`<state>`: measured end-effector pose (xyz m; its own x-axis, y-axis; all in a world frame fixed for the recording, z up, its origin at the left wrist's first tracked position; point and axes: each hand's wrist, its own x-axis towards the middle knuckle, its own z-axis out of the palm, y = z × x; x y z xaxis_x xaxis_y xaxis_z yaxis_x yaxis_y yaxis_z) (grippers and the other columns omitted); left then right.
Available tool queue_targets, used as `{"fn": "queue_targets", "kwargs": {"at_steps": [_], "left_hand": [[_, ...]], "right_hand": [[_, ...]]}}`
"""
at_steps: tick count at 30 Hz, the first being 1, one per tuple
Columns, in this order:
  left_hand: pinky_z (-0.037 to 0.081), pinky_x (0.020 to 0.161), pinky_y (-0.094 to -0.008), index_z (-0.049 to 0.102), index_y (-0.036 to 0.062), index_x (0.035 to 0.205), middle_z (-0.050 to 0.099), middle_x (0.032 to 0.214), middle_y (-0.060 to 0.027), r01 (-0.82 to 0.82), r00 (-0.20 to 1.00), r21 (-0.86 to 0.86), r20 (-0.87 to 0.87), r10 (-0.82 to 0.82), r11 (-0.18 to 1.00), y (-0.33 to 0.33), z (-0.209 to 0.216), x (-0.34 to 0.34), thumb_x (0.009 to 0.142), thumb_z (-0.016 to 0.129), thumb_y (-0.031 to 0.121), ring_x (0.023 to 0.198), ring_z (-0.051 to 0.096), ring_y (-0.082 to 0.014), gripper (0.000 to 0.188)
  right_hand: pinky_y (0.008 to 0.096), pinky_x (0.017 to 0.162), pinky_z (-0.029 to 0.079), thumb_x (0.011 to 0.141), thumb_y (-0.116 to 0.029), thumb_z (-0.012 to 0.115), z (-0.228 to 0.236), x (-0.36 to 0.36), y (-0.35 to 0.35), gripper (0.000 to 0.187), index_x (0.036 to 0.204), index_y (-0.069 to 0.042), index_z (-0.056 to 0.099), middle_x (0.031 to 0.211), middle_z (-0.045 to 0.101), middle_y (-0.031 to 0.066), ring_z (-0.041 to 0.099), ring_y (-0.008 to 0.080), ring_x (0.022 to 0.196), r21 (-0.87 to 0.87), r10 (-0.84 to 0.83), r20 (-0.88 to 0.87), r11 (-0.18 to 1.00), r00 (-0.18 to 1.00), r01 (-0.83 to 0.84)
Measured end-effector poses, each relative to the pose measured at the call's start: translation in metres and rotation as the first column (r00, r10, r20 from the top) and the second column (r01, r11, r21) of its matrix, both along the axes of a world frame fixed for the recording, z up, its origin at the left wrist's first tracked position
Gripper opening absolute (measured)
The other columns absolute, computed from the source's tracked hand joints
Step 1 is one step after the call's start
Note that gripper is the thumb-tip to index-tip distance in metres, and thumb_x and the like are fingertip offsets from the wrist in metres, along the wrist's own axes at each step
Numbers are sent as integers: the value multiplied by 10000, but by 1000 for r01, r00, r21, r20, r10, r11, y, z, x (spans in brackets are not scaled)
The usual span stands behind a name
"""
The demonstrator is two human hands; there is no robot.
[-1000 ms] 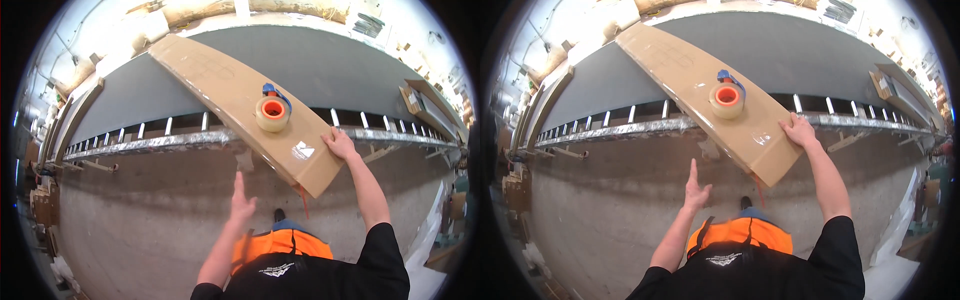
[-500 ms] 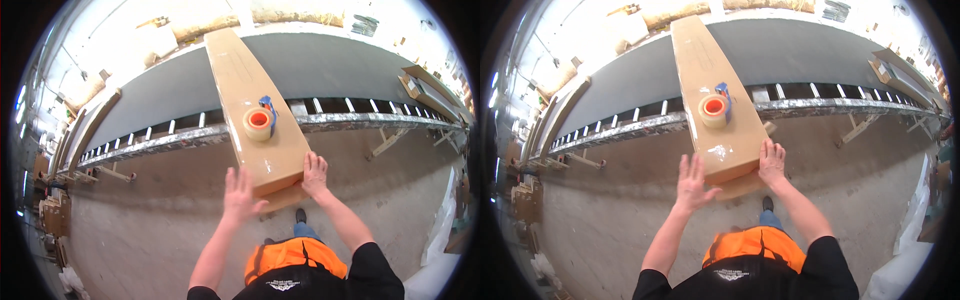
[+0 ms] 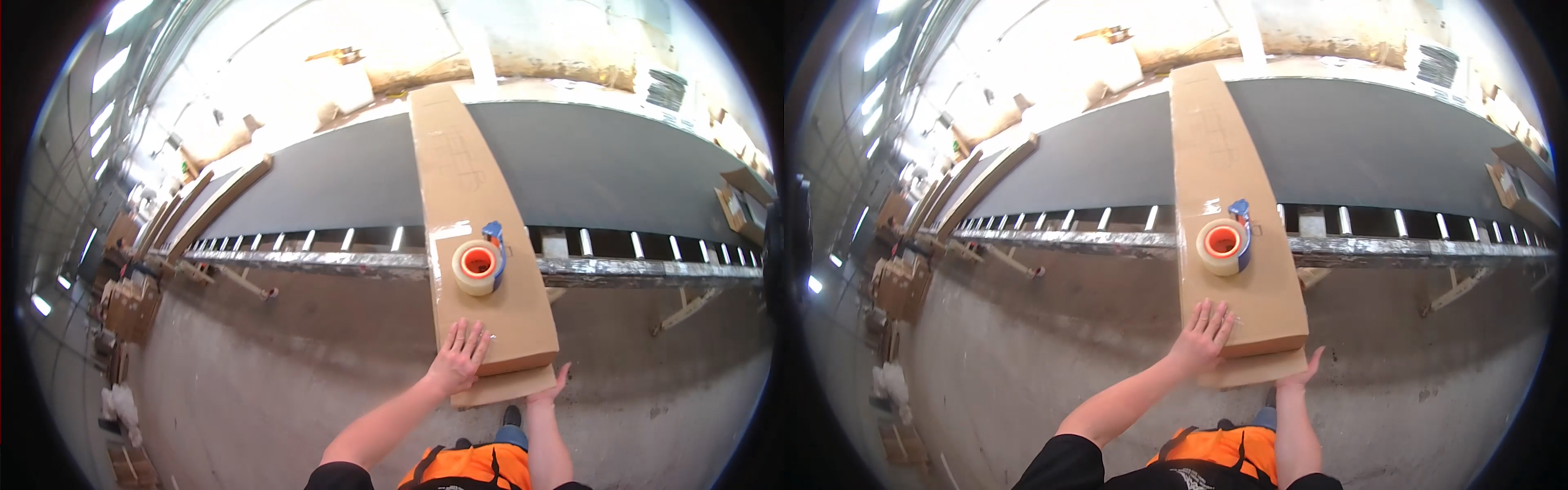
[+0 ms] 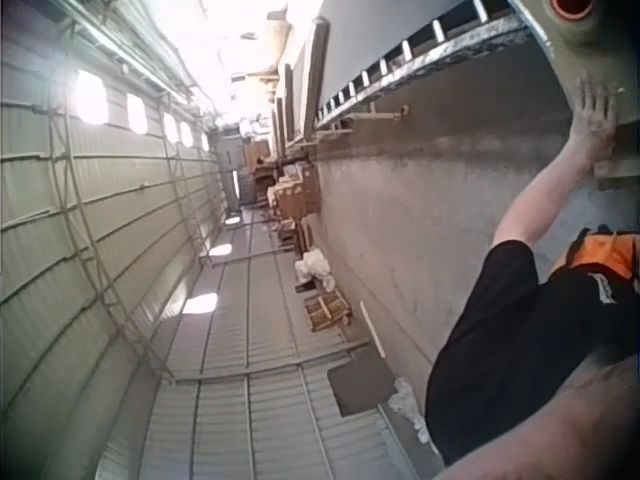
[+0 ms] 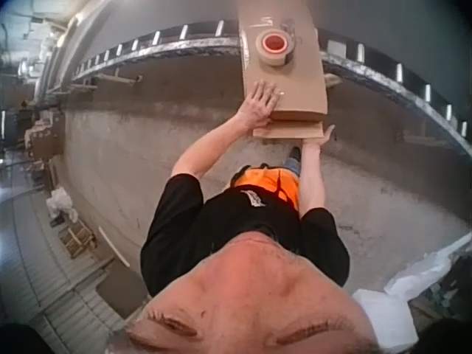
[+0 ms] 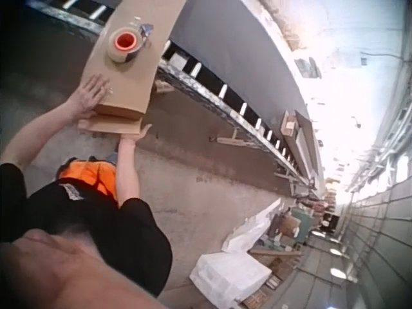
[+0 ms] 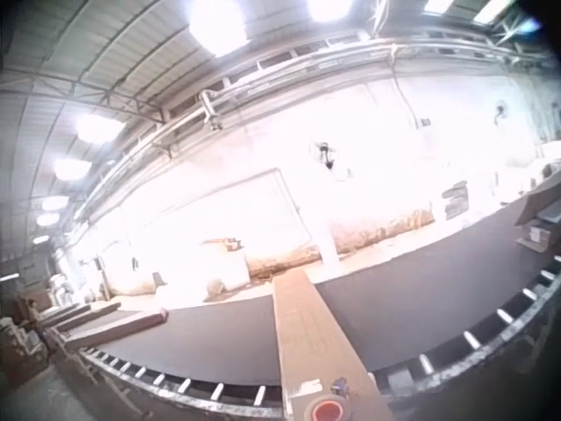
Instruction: The person packs styrofoam pieces into long cardboard boxes, folds the boxes closed, and tapes them shut using a tape dispenser.
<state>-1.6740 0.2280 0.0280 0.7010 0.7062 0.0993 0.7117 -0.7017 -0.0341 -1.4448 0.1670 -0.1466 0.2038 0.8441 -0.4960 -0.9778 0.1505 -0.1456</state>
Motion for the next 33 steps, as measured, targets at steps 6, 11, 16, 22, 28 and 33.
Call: {"fn": "queue_targets", "kwargs": {"at_steps": [6,11,16,22,28,33], "left_hand": [[206,1145,-612,317,-115,1441,286,1495,-360,-80,997,-323,-31,74,943,14,46,40,780,714,408,1367,262,-591,931],[194,1125,-660,281,-100,1467,243,1520,-351,15,981,-187,-189,-51,982,33,30,86,769,699,338,1357,241,-623,924],[190,1094,-714,245,-70,1492,220,1526,-355,113,991,-205,-50,-126,972,48,1,96,711,738,293,1334,232,-661,992],[125,1126,-701,282,-44,1487,226,1548,-307,1,995,-172,-94,-17,985,64,5,89,714,714,275,1361,206,-634,941],[133,1120,-704,316,-58,1468,253,1532,-315,44,999,-151,-17,-47,988,63,-5,101,692,741,315,1345,228,-643,959],[145,1120,-706,335,-60,1456,301,1511,-313,-24,999,-142,34,29,990,55,-6,81,704,722,281,1347,260,-623,912]], "right_hand": [[568,1065,288,793,-602,405,112,21,74,743,1330,-110,554,1408,518,88,457,295,1303,-503,161,34,855,986,-122],[548,1004,362,803,-520,382,125,43,92,623,1236,-131,606,1310,579,62,529,279,1199,-526,267,80,829,960,-187],[380,890,482,850,-135,641,137,102,129,375,1145,85,568,1104,619,140,595,242,985,-45,131,988,741,-79,670],[271,744,456,852,-228,627,144,69,132,265,1021,-26,594,969,574,55,535,154,829,-195,-43,905,843,424,502],[369,792,500,893,-456,457,22,27,94,460,1136,-83,572,1041,593,112,571,235,900,-667,-19,-15,745,1000,4],[478,1117,376,944,-519,232,54,-23,95,681,1451,-106,420,1467,462,127,441,345,1345,-28,-69,157,997,985,74]]}}
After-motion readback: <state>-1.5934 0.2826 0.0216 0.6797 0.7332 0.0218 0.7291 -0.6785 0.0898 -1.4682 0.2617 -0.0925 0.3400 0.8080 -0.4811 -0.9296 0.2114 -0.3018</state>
